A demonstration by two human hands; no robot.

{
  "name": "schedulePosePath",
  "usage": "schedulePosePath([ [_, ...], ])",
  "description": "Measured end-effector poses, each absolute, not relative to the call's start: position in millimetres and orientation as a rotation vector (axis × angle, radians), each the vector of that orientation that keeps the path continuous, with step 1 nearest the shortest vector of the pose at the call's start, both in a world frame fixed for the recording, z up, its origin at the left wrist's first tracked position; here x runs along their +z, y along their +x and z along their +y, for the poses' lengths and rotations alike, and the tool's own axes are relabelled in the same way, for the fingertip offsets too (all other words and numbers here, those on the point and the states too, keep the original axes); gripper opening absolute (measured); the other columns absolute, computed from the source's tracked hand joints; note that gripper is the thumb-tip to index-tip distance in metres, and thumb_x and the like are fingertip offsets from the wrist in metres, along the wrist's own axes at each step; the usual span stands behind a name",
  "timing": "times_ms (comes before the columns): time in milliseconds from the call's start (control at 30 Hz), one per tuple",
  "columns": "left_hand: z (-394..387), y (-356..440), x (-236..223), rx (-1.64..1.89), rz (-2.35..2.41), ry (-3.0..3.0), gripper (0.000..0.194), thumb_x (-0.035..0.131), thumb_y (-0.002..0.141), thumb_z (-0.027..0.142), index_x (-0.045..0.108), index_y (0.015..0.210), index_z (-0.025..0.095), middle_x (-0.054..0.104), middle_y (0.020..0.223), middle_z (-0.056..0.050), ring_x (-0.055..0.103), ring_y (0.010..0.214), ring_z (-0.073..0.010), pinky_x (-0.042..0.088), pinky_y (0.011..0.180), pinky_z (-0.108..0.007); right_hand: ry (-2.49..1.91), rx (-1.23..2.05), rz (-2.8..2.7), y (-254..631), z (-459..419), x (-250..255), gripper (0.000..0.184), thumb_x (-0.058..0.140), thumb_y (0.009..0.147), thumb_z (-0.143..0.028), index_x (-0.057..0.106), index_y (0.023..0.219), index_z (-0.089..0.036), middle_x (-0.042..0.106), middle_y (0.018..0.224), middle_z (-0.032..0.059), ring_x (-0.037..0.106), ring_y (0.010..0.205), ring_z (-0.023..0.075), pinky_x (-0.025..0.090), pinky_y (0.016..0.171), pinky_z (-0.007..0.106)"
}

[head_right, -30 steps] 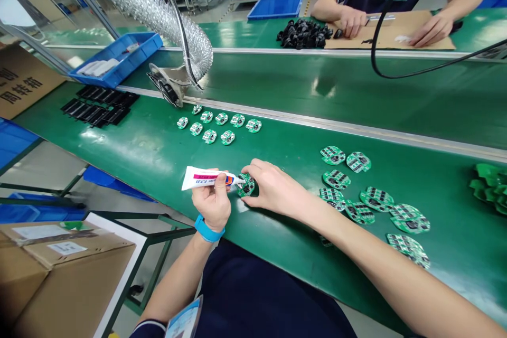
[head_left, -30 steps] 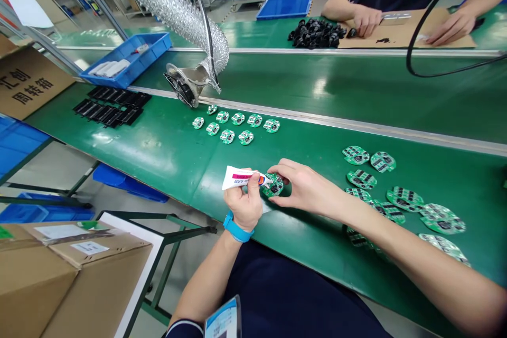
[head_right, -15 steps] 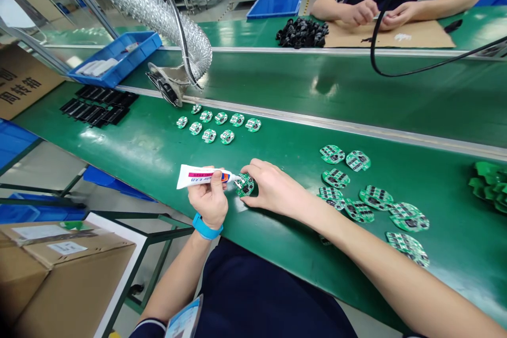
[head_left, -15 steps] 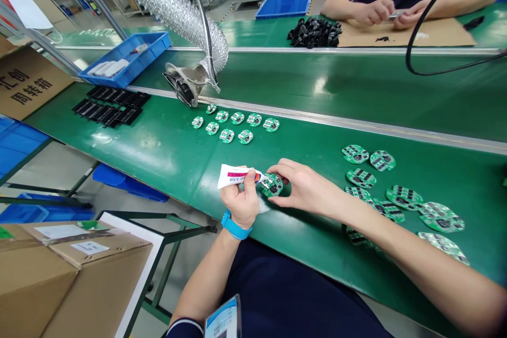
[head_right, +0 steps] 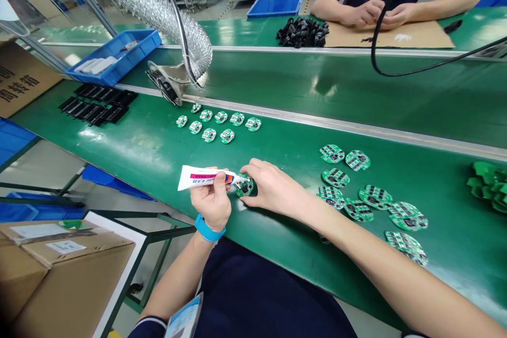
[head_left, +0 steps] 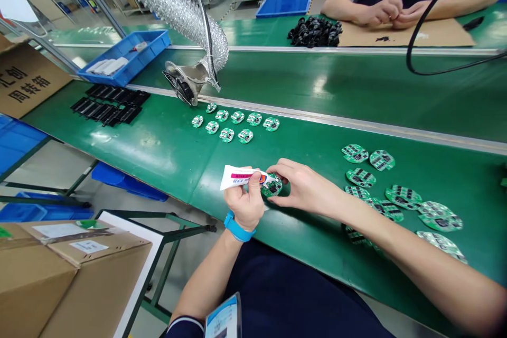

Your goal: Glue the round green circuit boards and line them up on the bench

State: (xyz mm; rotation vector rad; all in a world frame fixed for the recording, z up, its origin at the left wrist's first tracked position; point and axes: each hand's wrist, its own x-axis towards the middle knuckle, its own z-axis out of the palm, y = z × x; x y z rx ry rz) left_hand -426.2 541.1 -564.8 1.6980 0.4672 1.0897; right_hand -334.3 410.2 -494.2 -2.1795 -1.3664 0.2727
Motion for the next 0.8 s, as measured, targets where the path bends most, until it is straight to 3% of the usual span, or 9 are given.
schedulePosePath([
  [333, 540, -434, -564, 1.037, 0.380, 1.803, 0.024, 0.067, 0.091, 0.039, 0.072, 0.095, 0.016, 0.076, 0.092, -0.011, 0.075, 0.080, -0.0215, 0.062, 0.071, -0.032, -2.199, 0.290, -1.345, -333, 413, -493, 0.039, 0.077, 0.078, -0.026, 0.061, 0.112, -0.016, 0.062, 0.099, 0.0087, 0.062, 0.087, 0.0231, 0.048, 0.069, 0.032],
  [600, 561, -431, -528, 1.174, 0.551, 1.346, 0.028, 0.069, 0.089, 0.041, 0.059, 0.098, 0.016, 0.073, 0.079, -0.004, 0.061, 0.046, -0.0099, 0.051, 0.046, -0.022, -2.237, 0.194, -1.318, -313, 417, -507, 0.045, 0.078, 0.078, -0.036, 0.062, 0.116, -0.018, 0.063, 0.099, 0.0073, 0.061, 0.089, 0.0244, 0.049, 0.077, 0.037],
  [800, 639, -427, -526, 1.191, 0.667, 0.961, 0.043, 0.074, 0.080, 0.054, 0.052, 0.086, 0.017, 0.060, 0.069, 0.004, 0.050, 0.047, -0.0051, 0.039, 0.043, -0.018, -2.208, 0.098, -1.401, -279, 470, -509, 0.048, 0.076, 0.080, -0.036, 0.063, 0.121, -0.016, 0.063, 0.104, 0.0094, 0.062, 0.093, 0.0255, 0.048, 0.083, 0.038],
])
